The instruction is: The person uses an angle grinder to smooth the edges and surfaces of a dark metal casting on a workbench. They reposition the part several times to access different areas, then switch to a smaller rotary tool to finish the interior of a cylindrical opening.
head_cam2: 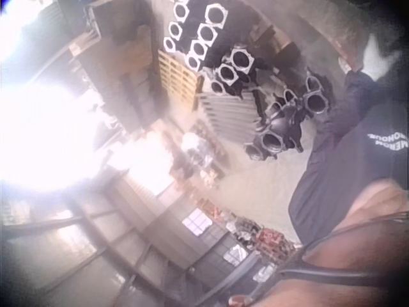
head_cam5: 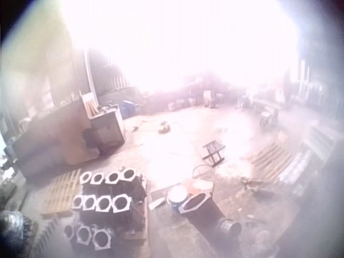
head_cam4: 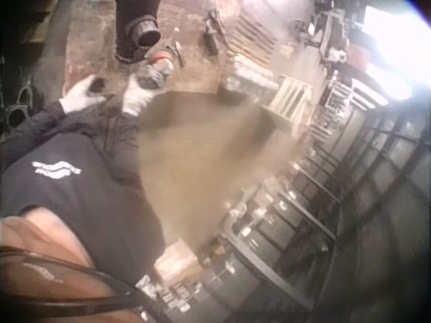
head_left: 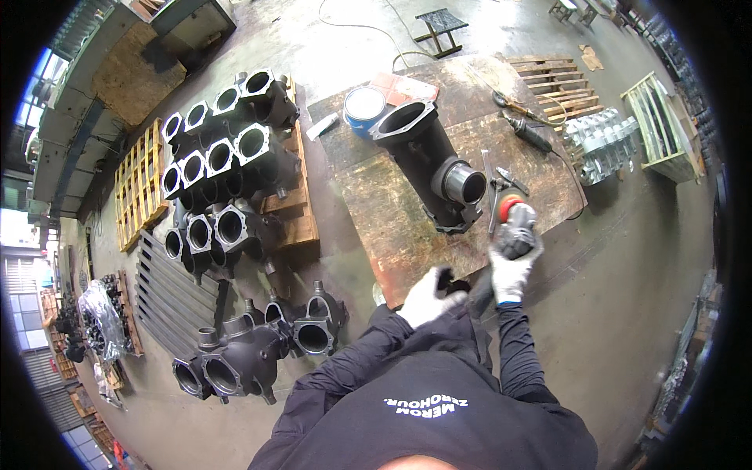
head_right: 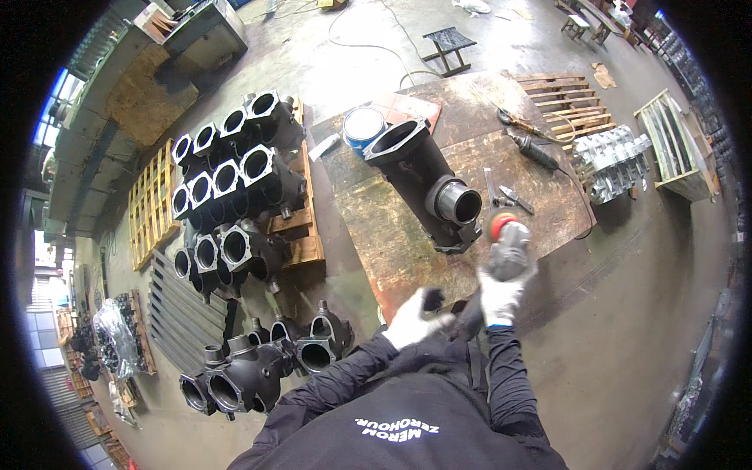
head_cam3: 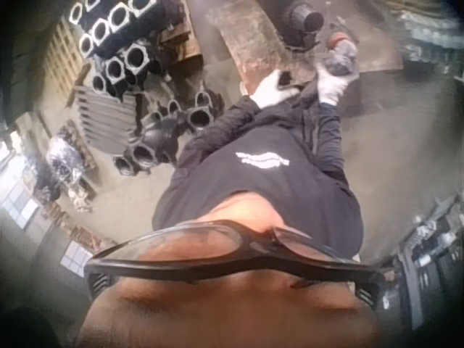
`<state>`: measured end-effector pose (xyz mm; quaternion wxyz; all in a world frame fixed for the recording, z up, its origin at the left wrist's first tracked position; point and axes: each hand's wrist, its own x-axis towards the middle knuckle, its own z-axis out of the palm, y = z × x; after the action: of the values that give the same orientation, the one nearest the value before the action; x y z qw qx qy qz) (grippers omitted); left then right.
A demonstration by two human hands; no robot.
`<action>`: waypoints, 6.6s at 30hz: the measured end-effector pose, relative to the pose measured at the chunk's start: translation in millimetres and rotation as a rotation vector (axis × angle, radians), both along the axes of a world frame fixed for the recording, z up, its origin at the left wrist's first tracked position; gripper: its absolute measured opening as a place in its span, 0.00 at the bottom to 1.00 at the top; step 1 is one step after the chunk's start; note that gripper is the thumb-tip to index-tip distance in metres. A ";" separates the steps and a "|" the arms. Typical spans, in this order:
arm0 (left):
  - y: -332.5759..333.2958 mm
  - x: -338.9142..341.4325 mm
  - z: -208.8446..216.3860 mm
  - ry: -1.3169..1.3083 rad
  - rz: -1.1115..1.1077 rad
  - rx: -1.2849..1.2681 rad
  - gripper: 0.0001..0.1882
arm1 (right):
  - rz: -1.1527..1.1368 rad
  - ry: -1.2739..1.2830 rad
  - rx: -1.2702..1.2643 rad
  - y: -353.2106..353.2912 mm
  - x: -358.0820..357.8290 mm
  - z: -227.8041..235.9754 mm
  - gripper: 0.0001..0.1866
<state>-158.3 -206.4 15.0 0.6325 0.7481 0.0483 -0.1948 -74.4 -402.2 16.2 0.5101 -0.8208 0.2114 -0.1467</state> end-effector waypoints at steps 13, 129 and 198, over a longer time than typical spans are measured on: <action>42.8 277.8 26.2 -0.498 0.514 0.995 0.37 | -0.250 0.278 0.170 -269.2 112.5 -87.3 0.53; 45.6 329.4 -27.9 -0.445 0.379 1.211 0.21 | 0.410 0.298 -0.770 -336.7 452.2 -240.4 0.29; -200.3 252.5 -111.8 0.358 0.898 -1.659 0.28 | 1.351 0.431 -0.944 -54.0 164.1 86.3 0.43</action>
<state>94.2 -406.7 -96.8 0.9595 -0.0668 0.2730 -0.0178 89.7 -456.2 102.5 0.0411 -0.9074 -0.3144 0.2760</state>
